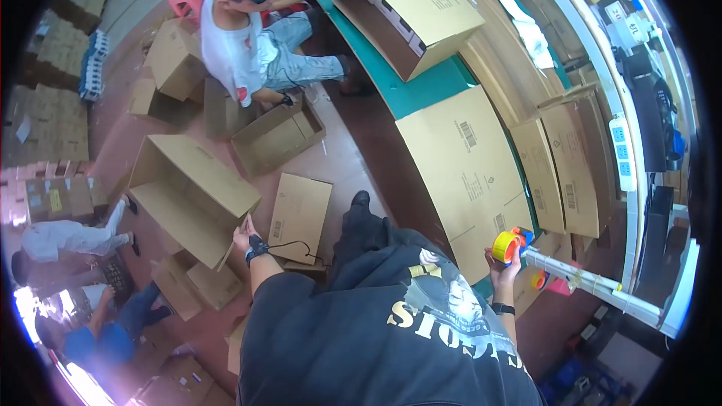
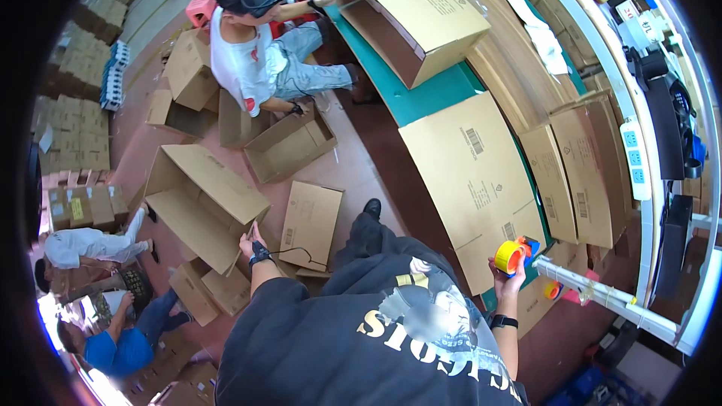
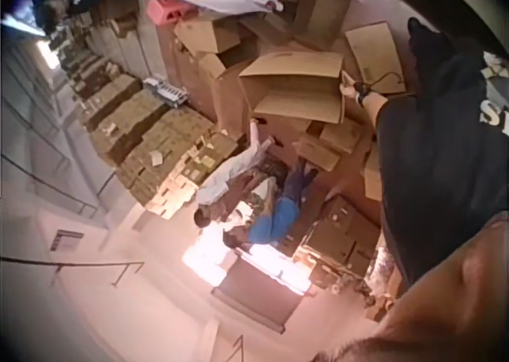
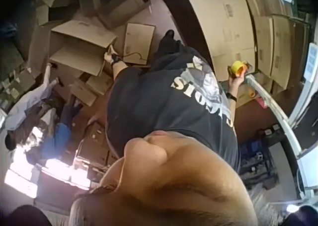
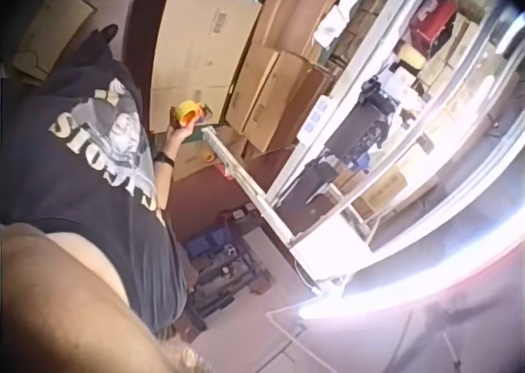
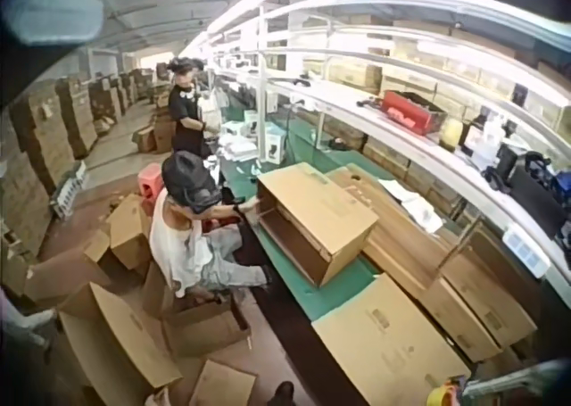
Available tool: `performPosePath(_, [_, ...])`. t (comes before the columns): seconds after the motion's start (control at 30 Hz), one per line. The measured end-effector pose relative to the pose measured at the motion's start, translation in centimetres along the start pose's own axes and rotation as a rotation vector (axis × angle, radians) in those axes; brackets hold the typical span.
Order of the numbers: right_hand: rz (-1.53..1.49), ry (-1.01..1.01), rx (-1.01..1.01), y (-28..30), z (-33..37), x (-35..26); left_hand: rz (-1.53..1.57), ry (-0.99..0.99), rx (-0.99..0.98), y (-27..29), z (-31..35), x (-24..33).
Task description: The recorder is sealing various sizes of cardboard boxes using a handheld tape dispenser.
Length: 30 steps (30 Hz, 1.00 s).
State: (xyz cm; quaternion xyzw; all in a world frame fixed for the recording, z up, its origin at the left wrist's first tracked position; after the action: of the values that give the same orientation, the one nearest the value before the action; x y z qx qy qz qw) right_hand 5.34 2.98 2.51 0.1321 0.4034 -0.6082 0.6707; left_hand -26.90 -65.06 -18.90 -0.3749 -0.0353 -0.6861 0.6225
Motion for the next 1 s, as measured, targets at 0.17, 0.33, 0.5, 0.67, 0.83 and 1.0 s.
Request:
performPosePath(0.17, [0.075, -0.01, 0.084, 1.9, 2.0, 0.8, -0.661, -0.032, 0.221, 0.7, 1.2, -4.8])
performPosePath(0.33, [0.071, -0.178, 0.193, 6.1, 1.9, 3.8, -0.387, 0.754, -0.172, 9.2, -2.0, -8.8])
performPosePath(0.5, [0.148, -0.222, 0.257, 4.7, 2.4, 4.1, -1.995, 0.406, -0.281, 2.6, -0.4, -15.5])
performPosePath(0.67, [0.194, -0.089, 0.249, 3.2, 1.8, 3.9, -1.827, -0.396, -1.246, -19.2, 15.7, -27.6])
performPosePath(0.83, [0.351, -0.124, 0.144, 2.7, 1.6, 6.3, -1.364, -0.821, -1.489, -37.4, 26.4, -38.9])
performPosePath(1.0, [0.358, -0.086, 0.077, 4.2, 5.5, 7.9, -1.094, -0.65, -1.424, -49.0, 24.5, -44.5])
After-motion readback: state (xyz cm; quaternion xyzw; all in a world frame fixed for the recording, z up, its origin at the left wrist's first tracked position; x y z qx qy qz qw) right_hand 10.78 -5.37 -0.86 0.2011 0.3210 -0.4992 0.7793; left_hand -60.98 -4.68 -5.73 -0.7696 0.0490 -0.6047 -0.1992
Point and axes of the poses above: each hand's wrist, its own z-axis away from the middle knuckle, its own y-axis out of the back of the hand, x = y × z, the point moved 4 cm from there along -z, towards the middle knuckle, and after that the axes turned 6 degrees about -z, right-handed, at the moved point
